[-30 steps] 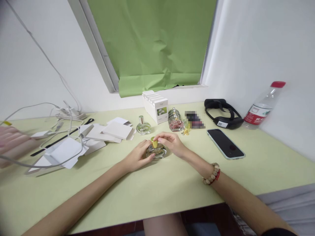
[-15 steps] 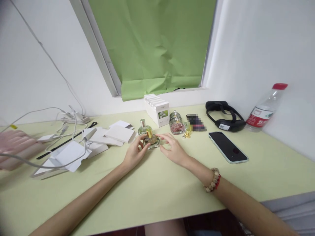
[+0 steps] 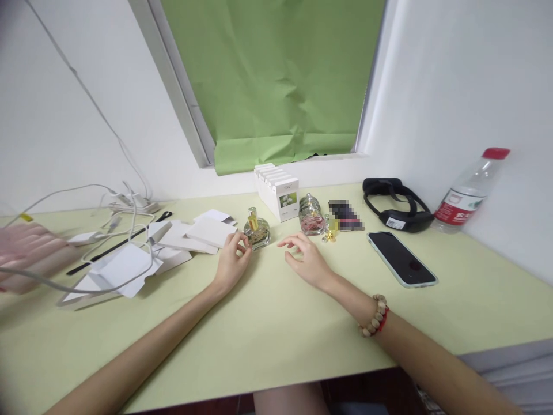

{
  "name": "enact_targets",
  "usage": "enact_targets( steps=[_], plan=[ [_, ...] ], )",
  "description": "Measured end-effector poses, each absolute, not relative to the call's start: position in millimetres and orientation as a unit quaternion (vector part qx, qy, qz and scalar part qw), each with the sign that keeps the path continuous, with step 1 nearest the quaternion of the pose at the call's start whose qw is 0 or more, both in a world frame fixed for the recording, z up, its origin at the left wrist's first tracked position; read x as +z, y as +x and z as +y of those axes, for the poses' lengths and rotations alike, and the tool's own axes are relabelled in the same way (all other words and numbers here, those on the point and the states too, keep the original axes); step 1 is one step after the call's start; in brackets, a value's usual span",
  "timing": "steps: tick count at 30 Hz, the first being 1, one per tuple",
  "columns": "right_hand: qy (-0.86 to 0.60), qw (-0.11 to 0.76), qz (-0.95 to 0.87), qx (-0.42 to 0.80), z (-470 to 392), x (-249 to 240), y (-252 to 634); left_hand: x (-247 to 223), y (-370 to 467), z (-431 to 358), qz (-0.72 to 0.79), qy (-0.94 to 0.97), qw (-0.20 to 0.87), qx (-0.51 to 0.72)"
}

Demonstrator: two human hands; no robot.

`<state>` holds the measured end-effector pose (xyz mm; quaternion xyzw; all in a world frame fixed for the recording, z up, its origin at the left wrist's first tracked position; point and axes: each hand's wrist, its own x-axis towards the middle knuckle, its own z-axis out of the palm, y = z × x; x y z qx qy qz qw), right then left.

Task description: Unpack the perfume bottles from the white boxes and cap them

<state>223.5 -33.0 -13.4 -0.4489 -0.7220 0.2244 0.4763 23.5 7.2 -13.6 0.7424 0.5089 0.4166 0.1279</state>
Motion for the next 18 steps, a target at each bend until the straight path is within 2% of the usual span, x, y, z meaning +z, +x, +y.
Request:
enact_targets(
  steps=[9,13,18],
  plan=[
    [-0.455,0.456,-0.732,0.222,-32.7,-15.0,223.3,-11.1,26.0,1.9,0.546,0.773,0.078,0.312],
    [-0.500,0.440,-0.721,0.189,-32.2,-16.3,224.4,-10.4,27.0,1.3,0.546,0.783,0.061,0.291],
    [-0.555,0.486,-0.654,0.165,-27.1,-15.7,232.5,-11.0,27.0,1.6,0.543,0.795,0.055,0.265]
  ],
)
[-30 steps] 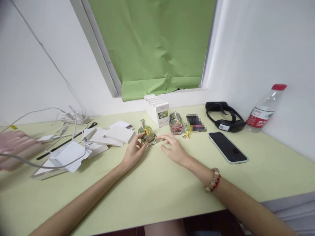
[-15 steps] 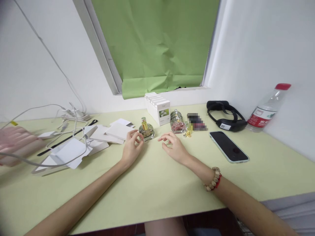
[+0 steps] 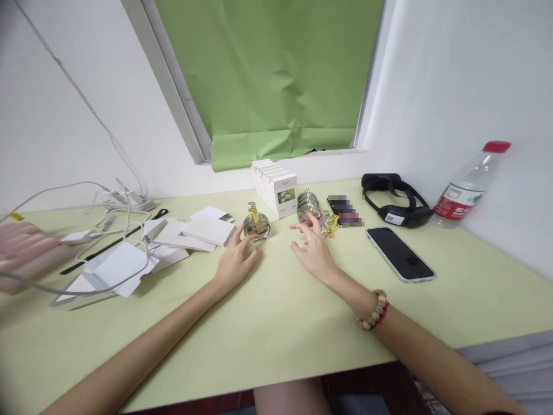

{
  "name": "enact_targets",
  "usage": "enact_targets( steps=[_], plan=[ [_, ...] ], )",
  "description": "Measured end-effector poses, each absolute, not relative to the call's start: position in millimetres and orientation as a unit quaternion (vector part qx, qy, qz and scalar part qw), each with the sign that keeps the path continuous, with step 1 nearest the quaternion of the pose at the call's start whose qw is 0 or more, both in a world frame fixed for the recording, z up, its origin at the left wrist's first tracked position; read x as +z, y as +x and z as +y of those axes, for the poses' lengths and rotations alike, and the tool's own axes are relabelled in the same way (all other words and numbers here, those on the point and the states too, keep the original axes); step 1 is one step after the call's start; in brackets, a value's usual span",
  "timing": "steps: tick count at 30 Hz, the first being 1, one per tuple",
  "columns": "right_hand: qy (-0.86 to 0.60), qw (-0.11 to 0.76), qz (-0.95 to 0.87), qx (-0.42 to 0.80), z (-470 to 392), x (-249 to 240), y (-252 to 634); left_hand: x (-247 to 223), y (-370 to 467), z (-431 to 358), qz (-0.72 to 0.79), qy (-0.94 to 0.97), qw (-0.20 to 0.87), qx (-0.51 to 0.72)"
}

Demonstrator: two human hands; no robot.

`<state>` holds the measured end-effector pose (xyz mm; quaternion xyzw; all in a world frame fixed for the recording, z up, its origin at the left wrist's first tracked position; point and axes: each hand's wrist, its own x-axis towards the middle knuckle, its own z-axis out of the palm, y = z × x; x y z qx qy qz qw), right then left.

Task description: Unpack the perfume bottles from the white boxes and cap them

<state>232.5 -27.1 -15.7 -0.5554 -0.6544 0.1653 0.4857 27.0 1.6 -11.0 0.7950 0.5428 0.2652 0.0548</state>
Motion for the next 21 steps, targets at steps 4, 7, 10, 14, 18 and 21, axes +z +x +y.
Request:
enact_targets(
  steps=[4,7,10,14,18,21],
  plan=[
    [-0.553,0.526,-0.626,0.160,-16.9,-19.6,245.1,-11.8,26.7,2.3,0.536,0.796,0.055,0.276],
    [-0.551,0.528,-0.623,0.169,-9.1,-23.5,253.4,-12.3,26.7,1.6,0.519,0.795,0.063,0.308],
    [-0.545,0.535,-0.621,0.176,-4.7,-23.8,257.9,-12.4,27.1,-0.9,0.487,0.799,0.063,0.348],
    [-0.535,0.532,-0.626,0.194,-4.7,-20.3,258.2,-11.2,28.1,-5.9,0.443,0.823,0.039,0.354],
    [-0.511,0.513,-0.657,0.209,-9.2,-16.1,253.7,-8.5,29.3,-10.5,0.375,0.873,0.002,0.313],
    [-0.492,0.502,-0.670,0.238,-14.0,-12.3,248.5,-7.2,29.5,-12.3,0.350,0.899,-0.010,0.264]
  ],
)
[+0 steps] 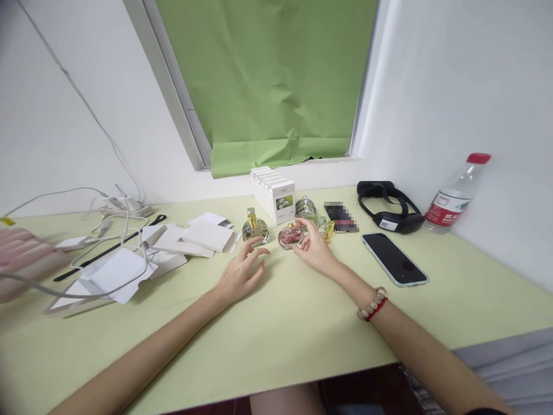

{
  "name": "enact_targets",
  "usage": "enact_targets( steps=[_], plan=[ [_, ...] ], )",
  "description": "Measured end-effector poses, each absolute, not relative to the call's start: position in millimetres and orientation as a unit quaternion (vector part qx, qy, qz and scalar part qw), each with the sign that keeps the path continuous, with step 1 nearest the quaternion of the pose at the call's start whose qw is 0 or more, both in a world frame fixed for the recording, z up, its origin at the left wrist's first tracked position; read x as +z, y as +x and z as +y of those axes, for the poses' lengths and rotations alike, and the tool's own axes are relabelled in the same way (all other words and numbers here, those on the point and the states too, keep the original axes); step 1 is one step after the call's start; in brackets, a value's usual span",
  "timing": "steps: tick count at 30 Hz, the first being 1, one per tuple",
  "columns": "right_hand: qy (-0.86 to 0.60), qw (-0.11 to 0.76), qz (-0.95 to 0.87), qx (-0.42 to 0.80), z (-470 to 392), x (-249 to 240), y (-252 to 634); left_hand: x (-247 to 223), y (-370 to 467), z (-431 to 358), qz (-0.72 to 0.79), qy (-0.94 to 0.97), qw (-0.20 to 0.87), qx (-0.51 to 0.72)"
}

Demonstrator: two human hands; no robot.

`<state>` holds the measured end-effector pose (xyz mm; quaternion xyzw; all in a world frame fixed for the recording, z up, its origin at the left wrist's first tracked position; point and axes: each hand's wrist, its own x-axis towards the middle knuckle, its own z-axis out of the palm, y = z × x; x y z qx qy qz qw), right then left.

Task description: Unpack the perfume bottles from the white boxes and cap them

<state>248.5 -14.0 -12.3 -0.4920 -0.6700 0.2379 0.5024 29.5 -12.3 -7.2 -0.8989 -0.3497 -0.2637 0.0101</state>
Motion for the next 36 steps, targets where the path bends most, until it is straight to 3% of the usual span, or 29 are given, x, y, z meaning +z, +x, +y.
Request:
enact_targets(
  steps=[14,19,21,28,36],
  plan=[
    [-0.466,0.404,-0.705,0.351,-23.9,-8.0,239.0,-7.3,26.7,-12.2,-0.356,-0.890,-0.075,-0.275],
    [-0.410,0.367,-0.722,0.419,-25.3,-10.3,239.7,0.5,28.3,-14.3,-0.321,-0.915,-0.083,-0.228],
    [-0.433,0.369,-0.732,0.375,-25.0,-10.5,239.7,1.8,28.6,-14.1,-0.306,-0.928,-0.068,-0.202],
    [-0.641,0.325,-0.694,0.033,-21.0,-5.0,250.4,-0.7,28.6,-12.9,-0.275,-0.941,-0.051,-0.191],
    [-0.740,0.204,-0.638,-0.060,-20.9,-3.3,262.3,-1.1,30.0,-12.3,-0.269,-0.943,-0.049,-0.189]
  ],
)
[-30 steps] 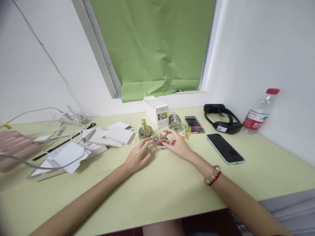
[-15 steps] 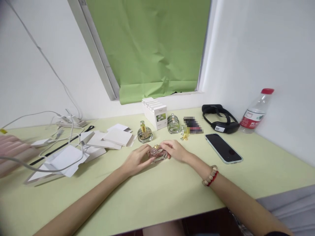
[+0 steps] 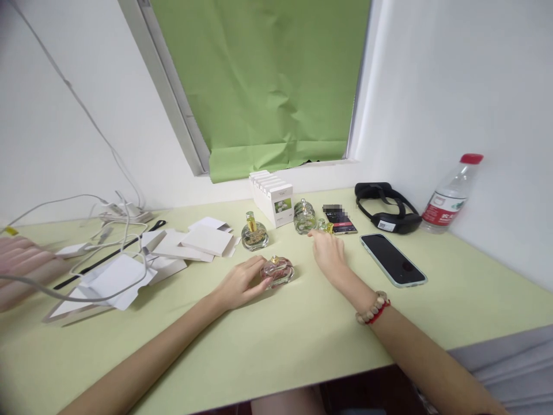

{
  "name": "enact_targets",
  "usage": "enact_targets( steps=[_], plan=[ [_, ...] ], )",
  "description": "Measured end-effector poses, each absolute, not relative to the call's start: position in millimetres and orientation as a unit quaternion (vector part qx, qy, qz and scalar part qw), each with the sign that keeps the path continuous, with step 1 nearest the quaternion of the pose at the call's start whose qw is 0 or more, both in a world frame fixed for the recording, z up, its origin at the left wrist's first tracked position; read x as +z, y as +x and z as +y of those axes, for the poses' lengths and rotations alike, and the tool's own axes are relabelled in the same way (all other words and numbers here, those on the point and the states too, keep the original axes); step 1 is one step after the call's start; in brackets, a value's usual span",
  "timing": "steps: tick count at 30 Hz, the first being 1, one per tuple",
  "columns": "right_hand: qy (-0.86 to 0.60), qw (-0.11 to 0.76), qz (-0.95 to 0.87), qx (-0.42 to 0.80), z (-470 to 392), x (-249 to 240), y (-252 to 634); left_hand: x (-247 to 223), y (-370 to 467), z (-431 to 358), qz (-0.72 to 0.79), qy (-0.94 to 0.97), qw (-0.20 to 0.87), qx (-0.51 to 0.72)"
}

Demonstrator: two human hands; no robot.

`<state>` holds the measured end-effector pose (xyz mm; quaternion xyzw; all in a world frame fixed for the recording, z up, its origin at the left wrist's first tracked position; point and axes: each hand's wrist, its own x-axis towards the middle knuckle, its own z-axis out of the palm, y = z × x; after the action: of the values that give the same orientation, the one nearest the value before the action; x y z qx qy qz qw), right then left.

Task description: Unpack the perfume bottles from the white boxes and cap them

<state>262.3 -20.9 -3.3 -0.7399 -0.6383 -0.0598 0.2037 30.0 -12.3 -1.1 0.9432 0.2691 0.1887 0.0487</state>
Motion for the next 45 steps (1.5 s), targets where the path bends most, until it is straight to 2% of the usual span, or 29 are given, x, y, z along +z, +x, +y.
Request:
enact_targets(
  steps=[6,12,21,28,35,41,45],
  plan=[
    [-0.763,0.133,-0.630,-0.063,-21.4,-2.7,261.6,-2.1,29.9,-11.2,0.267,0.943,0.052,0.192],
    [-0.758,0.118,-0.637,-0.073,-24.7,0.6,260.6,-3.1,29.1,-11.4,0.266,0.943,0.051,0.194],
    [-0.719,0.197,-0.663,-0.069,-27.3,0.2,256.7,-3.5,28.9,-11.0,0.263,0.942,0.055,0.201],
    [-0.744,0.162,-0.645,-0.062,-24.6,-1.4,258.8,-2.8,29.2,-12.2,0.268,0.942,0.050,0.197],
    [-0.724,0.179,-0.665,-0.040,-28.6,1.7,252.0,-2.2,29.5,-12.9,0.268,0.941,0.052,0.199],
    [-0.734,0.143,-0.663,-0.036,-34.3,5.1,244.8,-2.4,29.2,-12.7,0.270,0.942,0.047,0.193],
    [-0.686,0.206,-0.698,-0.005,-31.7,-1.2,245.0,-2.2,29.0,-12.5,0.272,0.942,0.048,0.191]
  ],
)
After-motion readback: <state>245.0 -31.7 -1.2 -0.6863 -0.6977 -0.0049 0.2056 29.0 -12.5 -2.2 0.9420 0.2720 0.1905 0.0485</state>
